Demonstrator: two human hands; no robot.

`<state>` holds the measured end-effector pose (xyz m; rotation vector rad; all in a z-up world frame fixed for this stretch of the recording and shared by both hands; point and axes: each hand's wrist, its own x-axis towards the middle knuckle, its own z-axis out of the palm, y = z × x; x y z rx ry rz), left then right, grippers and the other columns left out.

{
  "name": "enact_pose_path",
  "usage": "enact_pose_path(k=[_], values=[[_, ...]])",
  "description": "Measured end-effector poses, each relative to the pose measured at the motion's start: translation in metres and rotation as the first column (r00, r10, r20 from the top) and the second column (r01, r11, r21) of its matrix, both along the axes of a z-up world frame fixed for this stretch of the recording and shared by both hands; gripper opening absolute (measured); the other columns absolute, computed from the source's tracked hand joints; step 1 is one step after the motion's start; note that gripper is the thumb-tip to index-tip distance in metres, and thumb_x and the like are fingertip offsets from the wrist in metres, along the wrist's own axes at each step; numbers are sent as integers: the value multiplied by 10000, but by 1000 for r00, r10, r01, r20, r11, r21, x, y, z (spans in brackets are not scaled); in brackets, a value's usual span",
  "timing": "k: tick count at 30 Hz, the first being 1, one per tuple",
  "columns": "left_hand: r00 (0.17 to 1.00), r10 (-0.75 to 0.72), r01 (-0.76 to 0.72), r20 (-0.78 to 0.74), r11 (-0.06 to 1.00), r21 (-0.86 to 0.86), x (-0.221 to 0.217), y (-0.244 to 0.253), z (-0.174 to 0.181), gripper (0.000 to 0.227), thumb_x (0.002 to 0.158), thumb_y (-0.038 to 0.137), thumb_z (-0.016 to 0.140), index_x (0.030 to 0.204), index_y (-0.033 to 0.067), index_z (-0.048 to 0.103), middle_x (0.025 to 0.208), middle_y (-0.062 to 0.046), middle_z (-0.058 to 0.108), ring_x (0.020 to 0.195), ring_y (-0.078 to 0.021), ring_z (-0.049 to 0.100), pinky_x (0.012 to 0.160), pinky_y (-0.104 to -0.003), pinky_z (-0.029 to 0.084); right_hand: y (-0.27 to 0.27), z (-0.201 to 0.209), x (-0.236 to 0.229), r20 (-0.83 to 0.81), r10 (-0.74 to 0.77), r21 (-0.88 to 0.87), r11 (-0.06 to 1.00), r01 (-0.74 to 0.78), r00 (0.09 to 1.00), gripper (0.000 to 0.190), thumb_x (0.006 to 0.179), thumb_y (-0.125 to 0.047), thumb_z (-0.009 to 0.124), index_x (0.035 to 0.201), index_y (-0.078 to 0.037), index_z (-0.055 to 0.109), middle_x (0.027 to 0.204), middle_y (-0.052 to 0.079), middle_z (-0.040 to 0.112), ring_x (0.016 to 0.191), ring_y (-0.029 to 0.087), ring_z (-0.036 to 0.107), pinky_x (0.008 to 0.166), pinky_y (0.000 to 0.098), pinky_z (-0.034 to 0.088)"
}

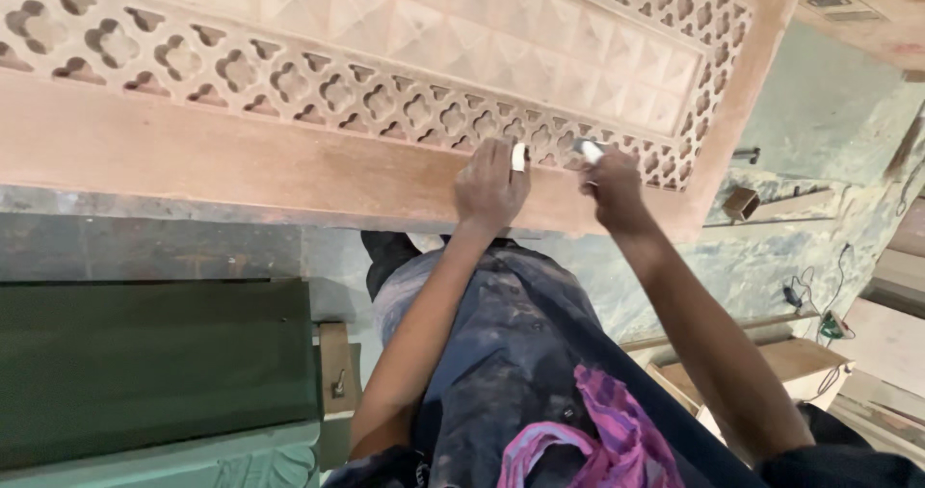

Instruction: The person sands the surface of a large, intricately carved wooden panel using two white sanding blocks. They move the blocks back and forth across the lattice and central sections of the panel, working systematically along its length.

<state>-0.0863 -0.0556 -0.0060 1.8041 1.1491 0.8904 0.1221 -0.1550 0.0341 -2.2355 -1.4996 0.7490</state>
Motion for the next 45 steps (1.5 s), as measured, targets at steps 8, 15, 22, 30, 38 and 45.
enact_pose_path(k=[8,15,22,30,38,45], values=[[999,11,-11,-42,1000,1,2,4,1,207,945,230,667,1094,92,625,940,-99,615,802,-289,685,633,-429,560,15,-48,-35,-125,-767,-121,641,758,629,178,846,54,500,831,48,677,646,74,578,497,179,514,430,363,359],[997,-18,18,-75,1000,-7,4,0,-6,230,943,243,651,1111,91,613,977,-92,611,836,-284,691,632,-424,559,-6,-19,-9,355,281,-204,954,-219,892,280,775,4,588,1037,23,687,915,226,657,873,432,632,702,514,493],[989,22,-21,-146,1000,9,9,-7,-4,251,952,286,677,1114,99,638,934,-80,611,786,-273,673,600,-415,542,-9,-60,-34,359,-438,-36,876,481,824,94,989,-111,619,976,-37,677,881,181,672,839,375,629,718,491,476],[985,69,-57,-156,995,77,15,7,-3,243,953,322,708,1070,124,629,932,-59,624,787,-240,681,602,-389,546,-13,-29,-2,348,286,-58,957,-284,893,344,780,-21,606,1116,16,669,890,217,646,687,345,612,587,452,510],[997,8,-6,-78,1000,22,7,6,4,223,962,280,686,1114,128,627,970,-52,619,849,-237,696,651,-381,568,-5,-53,2,-262,-775,-191,625,757,575,141,902,-58,527,1035,-73,570,775,72,586,602,182,478,507,345,343],[994,-20,22,-108,1000,20,10,9,5,223,923,272,707,1079,128,640,960,-57,623,815,-252,689,605,-396,546,17,-21,-1,-456,-890,-539,266,799,-11,264,1020,-191,351,980,-58,575,651,40,542,427,106,378,370,262,263]])
